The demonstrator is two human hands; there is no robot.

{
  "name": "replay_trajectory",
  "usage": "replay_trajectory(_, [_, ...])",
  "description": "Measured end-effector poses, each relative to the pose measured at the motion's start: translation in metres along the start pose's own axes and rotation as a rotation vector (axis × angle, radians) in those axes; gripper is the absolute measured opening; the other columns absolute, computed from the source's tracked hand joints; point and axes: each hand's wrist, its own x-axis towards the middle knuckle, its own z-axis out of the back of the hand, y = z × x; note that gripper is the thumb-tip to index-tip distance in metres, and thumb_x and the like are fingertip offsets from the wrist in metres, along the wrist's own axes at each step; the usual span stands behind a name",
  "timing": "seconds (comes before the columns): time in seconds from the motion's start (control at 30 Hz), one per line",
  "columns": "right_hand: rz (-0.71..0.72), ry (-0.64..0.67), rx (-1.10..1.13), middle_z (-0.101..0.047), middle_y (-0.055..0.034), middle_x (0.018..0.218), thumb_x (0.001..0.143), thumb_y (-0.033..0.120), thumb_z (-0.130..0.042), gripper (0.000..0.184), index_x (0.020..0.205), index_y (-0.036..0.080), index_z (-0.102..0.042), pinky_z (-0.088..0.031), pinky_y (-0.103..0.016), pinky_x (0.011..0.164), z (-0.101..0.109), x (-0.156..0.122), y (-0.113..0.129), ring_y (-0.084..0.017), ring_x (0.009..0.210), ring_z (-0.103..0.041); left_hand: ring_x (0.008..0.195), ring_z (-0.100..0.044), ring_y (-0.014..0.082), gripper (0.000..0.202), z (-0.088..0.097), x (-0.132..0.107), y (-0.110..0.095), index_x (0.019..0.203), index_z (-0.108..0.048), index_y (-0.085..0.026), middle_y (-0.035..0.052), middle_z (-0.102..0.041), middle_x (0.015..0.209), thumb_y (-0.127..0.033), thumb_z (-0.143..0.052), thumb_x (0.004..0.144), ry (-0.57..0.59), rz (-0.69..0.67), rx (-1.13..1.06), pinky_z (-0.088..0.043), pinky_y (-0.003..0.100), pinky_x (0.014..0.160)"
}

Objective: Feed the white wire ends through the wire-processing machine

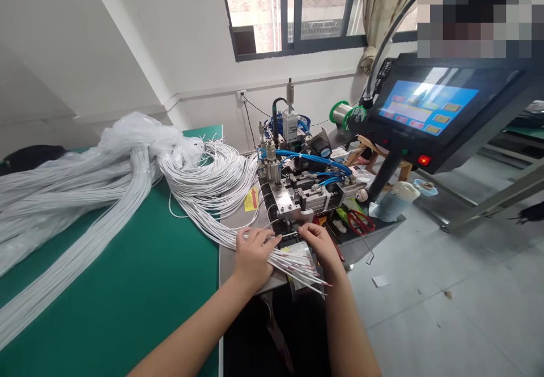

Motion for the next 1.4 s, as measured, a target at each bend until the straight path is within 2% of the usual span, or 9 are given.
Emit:
replay_trajectory(0.17, [0.14, -0.109, -0.17, -0.046, 0.0016, 0.061, 0.082, 0.046, -0.058, 0.034, 0.065, 0.017, -0.055, -0.034, -0.023, 0.055, 0.003, -0.01, 0.007, -0.012, 0.059, -0.042, 0.112, -0.054, 0.0264, 0.038, 0.003, 0.002, -0.003, 0.115, -0.063, -0.024, 0.0073, -0.064, 0.118, -0.012, -0.053, 0.08, -0.03, 0.018, 0.048, -0.028, 0.047, 0.097])
replay_trajectory(0.3, [0.222, -0.179, -0.271, -0.052, -0.0002, 0.063, 0.085, 0.045, -0.056, 0.032, 0.07, 0.017, -0.06, -0.036, -0.024, 0.054, 0.006, -0.024, 0.023, -0.013, 0.059, -0.045, 0.105, -0.056, 0.0235, 0.029, 0.007, 0.005, -0.007, 0.116, -0.062, -0.025, 0.008, -0.065, 0.112, -0.022, -0.05, 0.09, -0.058, 0.045, 0.051, -0.028, 0.045, 0.097])
replay_trajectory(0.4, [0.288, -0.051, -0.373, -0.058, -0.0025, 0.066, 0.084, 0.042, -0.06, 0.028, 0.071, 0.017, -0.064, -0.037, -0.026, 0.054, 0.011, -0.037, 0.039, -0.014, 0.059, -0.047, 0.099, -0.058, 0.0212, 0.025, 0.009, 0.006, -0.009, 0.111, -0.064, -0.024, 0.0069, -0.067, 0.104, -0.024, -0.049, 0.092, -0.057, 0.046, 0.026, -0.027, 0.043, 0.096])
replay_trajectory(0.6, [0.444, 0.225, -0.543, -0.068, -0.0052, 0.082, 0.082, 0.034, -0.067, 0.013, 0.084, 0.022, -0.072, -0.043, -0.034, 0.079, 0.017, -0.051, 0.06, -0.021, 0.083, -0.057, 0.092, -0.06, 0.0179, 0.02, 0.01, 0.006, -0.009, 0.103, -0.066, -0.025, 0.0027, -0.067, 0.096, -0.024, -0.05, 0.091, -0.074, 0.047, -0.014, -0.027, 0.041, 0.095])
replay_trajectory(0.73, [0.445, 0.21, -0.474, -0.068, -0.0058, 0.082, 0.083, 0.034, -0.066, 0.015, 0.085, 0.022, -0.073, -0.045, -0.033, 0.077, 0.012, -0.047, 0.056, -0.021, 0.082, -0.059, 0.09, -0.062, 0.0166, 0.02, 0.008, 0.005, -0.007, 0.099, -0.067, -0.025, 0.001, -0.068, 0.094, -0.021, -0.049, 0.091, -0.073, 0.043, -0.023, -0.026, 0.041, 0.096])
replay_trajectory(0.93, [0.301, -0.032, -0.249, -0.065, -0.005, 0.075, 0.081, 0.04, -0.065, 0.023, 0.08, 0.017, -0.069, -0.044, -0.027, 0.058, 0.0, -0.032, 0.037, -0.017, 0.066, -0.057, 0.09, -0.064, 0.017, 0.024, 0.009, 0.005, -0.008, 0.109, -0.065, -0.023, 0.0033, -0.07, 0.096, -0.02, -0.05, 0.091, -0.105, 0.012, -0.017, -0.028, 0.039, 0.096])
replay_trajectory(1.13, [0.211, -0.173, -0.123, -0.07, -0.0066, 0.079, 0.079, 0.046, -0.065, 0.031, 0.084, 0.016, -0.071, -0.05, -0.03, 0.067, -0.016, -0.024, 0.026, -0.02, 0.073, -0.063, 0.076, -0.063, 0.0129, 0.02, 0.006, 0.004, -0.006, 0.093, -0.07, -0.024, -0.0013, -0.068, 0.077, -0.021, -0.05, 0.092, -0.13, 0.007, -0.036, -0.028, 0.037, 0.094])
replay_trajectory(1.27, [0.221, -0.157, -0.118, -0.071, -0.0064, 0.079, 0.084, 0.045, -0.061, 0.031, 0.088, 0.016, -0.072, -0.05, -0.032, 0.073, -0.019, -0.025, 0.029, -0.021, 0.077, -0.065, 0.072, -0.061, 0.013, 0.023, 0.005, 0.003, -0.004, 0.094, -0.07, -0.024, -0.0015, -0.065, 0.072, -0.019, -0.048, 0.092, -0.113, 0.005, -0.063, -0.027, 0.038, 0.092])
replay_trajectory(1.4, [0.215, -0.047, -0.139, -0.07, -0.0064, 0.078, 0.086, 0.044, -0.058, 0.031, 0.086, 0.016, -0.072, -0.049, -0.031, 0.072, -0.011, -0.027, 0.032, -0.02, 0.076, -0.064, 0.073, -0.059, 0.0132, 0.028, 0.005, 0.003, -0.003, 0.098, -0.069, -0.026, -0.002, -0.064, 0.072, -0.011, -0.047, 0.088, -0.065, 0.007, -0.058, -0.026, 0.038, 0.093])
